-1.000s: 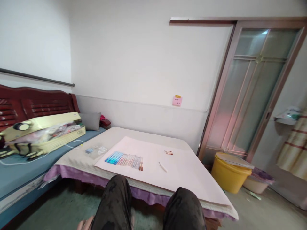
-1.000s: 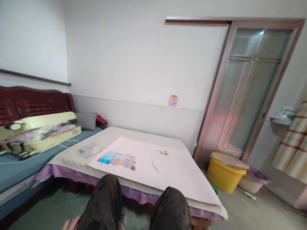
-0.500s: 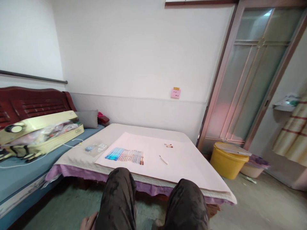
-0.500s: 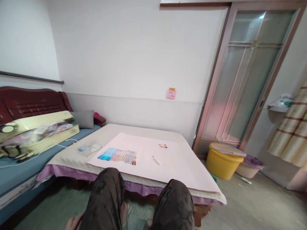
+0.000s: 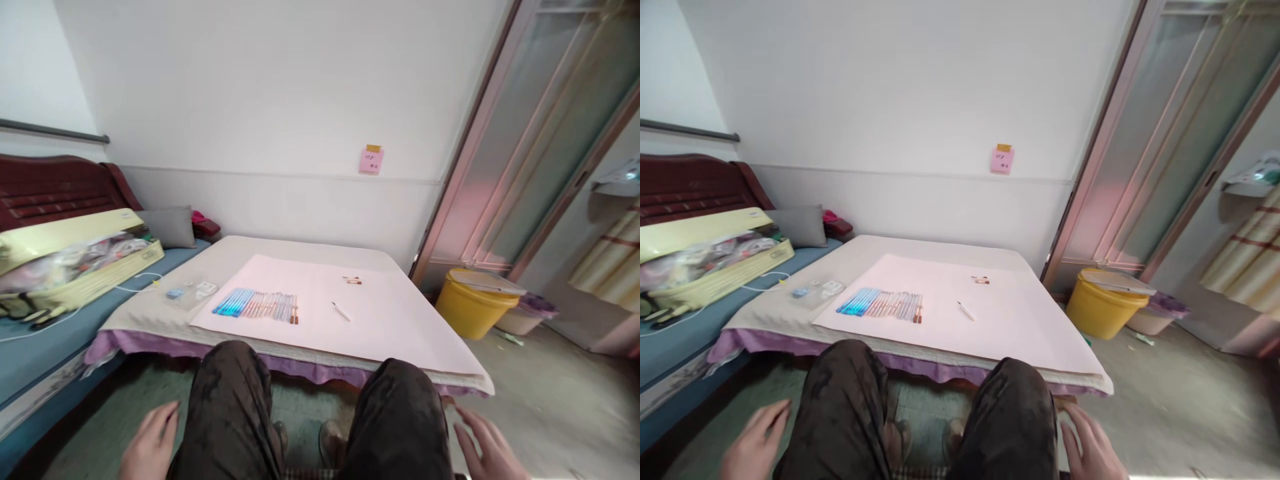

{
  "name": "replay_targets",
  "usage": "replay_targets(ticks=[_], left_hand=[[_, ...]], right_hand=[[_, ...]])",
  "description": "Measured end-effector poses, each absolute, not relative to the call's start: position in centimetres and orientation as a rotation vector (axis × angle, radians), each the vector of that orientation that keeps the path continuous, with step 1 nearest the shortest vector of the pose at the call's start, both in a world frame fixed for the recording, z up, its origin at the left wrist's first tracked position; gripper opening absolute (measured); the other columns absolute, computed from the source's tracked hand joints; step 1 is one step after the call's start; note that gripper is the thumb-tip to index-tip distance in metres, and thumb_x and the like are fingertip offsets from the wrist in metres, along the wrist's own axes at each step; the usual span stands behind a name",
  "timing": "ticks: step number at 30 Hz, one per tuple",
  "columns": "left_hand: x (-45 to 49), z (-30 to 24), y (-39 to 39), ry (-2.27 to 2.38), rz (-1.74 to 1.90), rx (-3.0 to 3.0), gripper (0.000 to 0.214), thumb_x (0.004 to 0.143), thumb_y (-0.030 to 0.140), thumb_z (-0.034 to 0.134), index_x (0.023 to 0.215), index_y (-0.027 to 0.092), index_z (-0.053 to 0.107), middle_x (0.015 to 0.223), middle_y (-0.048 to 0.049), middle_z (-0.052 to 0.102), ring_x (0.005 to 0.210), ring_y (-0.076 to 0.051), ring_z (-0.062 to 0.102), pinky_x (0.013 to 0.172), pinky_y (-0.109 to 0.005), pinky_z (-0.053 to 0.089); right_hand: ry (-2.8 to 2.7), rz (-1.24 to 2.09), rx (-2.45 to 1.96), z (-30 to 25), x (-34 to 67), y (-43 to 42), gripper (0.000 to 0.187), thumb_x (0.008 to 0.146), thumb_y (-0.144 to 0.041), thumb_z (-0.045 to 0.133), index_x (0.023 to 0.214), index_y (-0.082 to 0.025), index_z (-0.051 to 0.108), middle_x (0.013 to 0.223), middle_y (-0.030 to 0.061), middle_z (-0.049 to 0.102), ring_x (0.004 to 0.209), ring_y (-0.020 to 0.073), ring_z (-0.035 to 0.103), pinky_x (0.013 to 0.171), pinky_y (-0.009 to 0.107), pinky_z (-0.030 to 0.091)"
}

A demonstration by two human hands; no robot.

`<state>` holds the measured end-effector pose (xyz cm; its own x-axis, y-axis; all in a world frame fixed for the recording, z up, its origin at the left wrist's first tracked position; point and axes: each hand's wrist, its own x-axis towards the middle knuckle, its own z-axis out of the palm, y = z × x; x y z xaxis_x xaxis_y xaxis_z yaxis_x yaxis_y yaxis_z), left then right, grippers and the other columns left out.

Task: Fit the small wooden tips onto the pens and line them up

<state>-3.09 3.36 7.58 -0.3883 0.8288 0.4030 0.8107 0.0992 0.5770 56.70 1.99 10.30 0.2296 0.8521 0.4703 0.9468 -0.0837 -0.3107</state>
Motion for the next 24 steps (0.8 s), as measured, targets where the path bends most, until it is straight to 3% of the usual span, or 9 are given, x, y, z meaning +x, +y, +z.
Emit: replay_targets(ticks=[3,7,14,18,21,24], left_hand=[[-1.5,13.4,6.9,2.244,1.399,1.964,0.03,0.082,0.038,0.041,0.102,0.021,0.056,0.104,-0.0067,0.06,0.097,-0.019,0.056,0.092,-0.032,0.038],[4.5,18.8,12.6,1.904,1.535,2.038,0.024,0.082,0.034,0.046,0.095,0.019,0.059,0.097,-0.0055,0.062,0.091,-0.016,0.057,0.086,-0.028,0.042],[16.6,22.6,21.4,1.364,1.403,2.021,0.02,0.083,0.027,0.044,0.087,0.018,0.062,0.085,-0.005,0.063,0.082,-0.013,0.057,0.071,-0.025,0.045],[20.8,22.1,26.0,1.221,1.32,1.828,0.019,0.08,0.025,0.047,0.084,0.015,0.062,0.078,-0.0055,0.063,0.071,-0.012,0.058,0.061,-0.024,0.045],[22.2,19.0,28.2,1.262,1.139,1.434,0.017,0.075,0.023,0.05,0.079,0.012,0.062,0.063,-0.0021,0.06,0.057,-0.008,0.053,0.054,-0.022,0.042],[22.5,15.2,28.5,1.246,1.0,0.952,0.015,0.073,0.024,0.051,0.074,0.01,0.058,0.062,-0.0018,0.058,0.055,-0.007,0.053,0.052,-0.019,0.04]], right_hand=[[-1.807,-0.257,-1.829,15.1,54.8,6.7,0.035,0.084,-0.04,0.038,0.11,-0.023,0.053,0.114,0.0073,0.058,0.106,0.0188,0.054,0.085,0.029,0.045],[-2.063,-0.059,-1.721,18.8,50.1,14.4,0.036,0.088,-0.033,0.032,0.115,-0.02,0.05,0.121,0.0075,0.054,0.11,0.0168,0.05,0.092,0.028,0.039],[-2.299,0.207,-1.942,17.7,44.3,27.0,0.03,0.086,-0.026,0.036,0.108,-0.019,0.055,0.107,0.0073,0.06,0.093,0.0173,0.058,0.074,0.027,0.041],[-2.215,0.212,-2.111,15.4,43.9,31.6,0.028,0.084,-0.021,0.037,0.103,-0.016,0.056,0.1,0.0111,0.062,0.087,0.0194,0.059,0.068,0.029,0.039],[-2.169,0.215,-2.211,13.5,44.1,33.0,0.027,0.084,-0.018,0.033,0.099,-0.014,0.056,0.099,0.0126,0.061,0.084,0.0189,0.06,0.067,0.029,0.039],[-2.167,0.222,-2.278,11.9,44.3,33.5,0.03,0.087,-0.022,0.027,0.097,-0.014,0.055,0.097,0.0144,0.061,0.08,0.0203,0.062,0.066,0.032,0.041]])
